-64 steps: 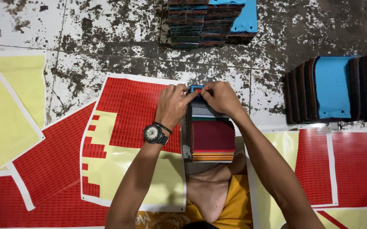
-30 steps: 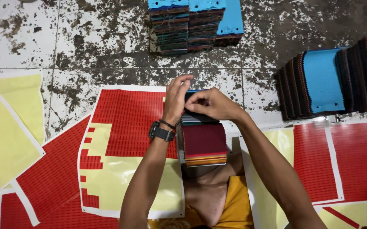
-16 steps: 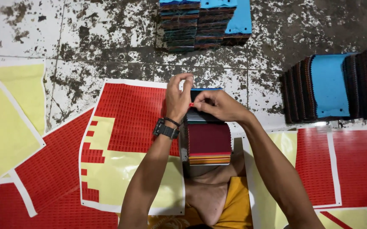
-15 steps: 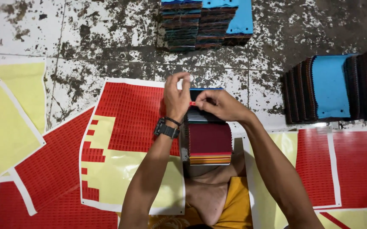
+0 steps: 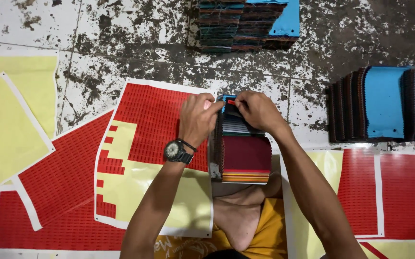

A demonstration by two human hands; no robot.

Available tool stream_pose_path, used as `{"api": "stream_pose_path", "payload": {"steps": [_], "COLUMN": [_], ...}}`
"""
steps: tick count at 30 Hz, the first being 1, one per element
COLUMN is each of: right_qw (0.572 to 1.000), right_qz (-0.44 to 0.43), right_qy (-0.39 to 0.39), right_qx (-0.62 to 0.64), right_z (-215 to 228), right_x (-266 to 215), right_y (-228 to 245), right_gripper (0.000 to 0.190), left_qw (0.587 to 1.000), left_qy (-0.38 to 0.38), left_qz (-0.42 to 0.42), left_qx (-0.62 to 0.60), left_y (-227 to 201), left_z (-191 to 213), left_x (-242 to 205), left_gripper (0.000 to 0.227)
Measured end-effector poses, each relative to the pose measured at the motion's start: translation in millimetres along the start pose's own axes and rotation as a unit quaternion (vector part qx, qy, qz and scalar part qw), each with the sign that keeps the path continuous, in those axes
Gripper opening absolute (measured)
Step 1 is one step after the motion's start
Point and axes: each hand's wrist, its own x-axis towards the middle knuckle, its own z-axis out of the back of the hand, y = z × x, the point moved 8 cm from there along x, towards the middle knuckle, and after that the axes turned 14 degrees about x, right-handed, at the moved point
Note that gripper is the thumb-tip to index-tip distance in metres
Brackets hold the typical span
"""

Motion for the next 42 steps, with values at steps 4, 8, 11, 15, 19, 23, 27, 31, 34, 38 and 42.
{"api": "stream_pose_path", "payload": {"steps": [4,8,11,15,19,23,27,31,34,38,42], "right_qw": [0.999,0.999,0.997,0.984,0.978,0.926,0.874,0.885,0.944,0.966,0.956], "right_qz": [-0.022,0.011,0.012,0.055,0.129,0.255,0.335,0.333,0.293,0.162,0.128], "right_qy": [-0.010,-0.032,-0.065,-0.106,-0.133,-0.217,-0.273,-0.250,-0.143,0.016,-0.001], "right_qx": [-0.020,-0.017,-0.040,-0.130,-0.094,-0.177,-0.223,-0.209,-0.055,0.200,0.263], "right_z": [-12.8,-23.2,-14.6,13.6,12.3,10.0,14.8,16.1,26.1,32.0,33.3], "right_x": [7.2,15.9,15.2,4.4,3.8,-15.6,-31.3,-34.0,-35.4,-38.6,-32.4], "right_y": [-16.4,-31.1,-35.3,-10.4,-17.1,-8.4,13.2,12.2,19.7,40.4,33.7], "right_gripper": [0.016,0.020,0.022,0.030,0.022,0.007,0.027,0.020,0.009,0.012,0.019], "left_qw": [0.998,0.990,0.990,0.993,0.996,0.995,0.979,0.969,0.908,0.711,0.662], "left_qy": [-0.013,-0.010,0.007,0.031,0.054,0.034,0.011,-0.003,-0.010,0.041,0.059], "left_qz": [-0.037,-0.078,-0.076,-0.065,-0.052,0.049,0.124,0.147,0.237,0.363,0.374], "left_qx": [0.049,0.113,0.116,0.088,0.052,-0.079,-0.160,-0.196,-0.345,-0.601,-0.647], "left_y": [-15.0,-24.7,-25.5,-24.8,-21.6,1.3,8.8,10.6,17.7,3.5,-18.4], "left_z": [3.4,3.7,5.9,9.8,13.2,1.4,18.9,18.8,7.0,-22.0,-31.7], "left_x": [8.0,11.6,13.7,16.5,18.2,7.4,13.1,17.9,23.3,33.0,51.4], "left_gripper": [0.033,0.037,0.034,0.028,0.033,0.027,0.026,0.028,0.034,0.028,0.030]}}
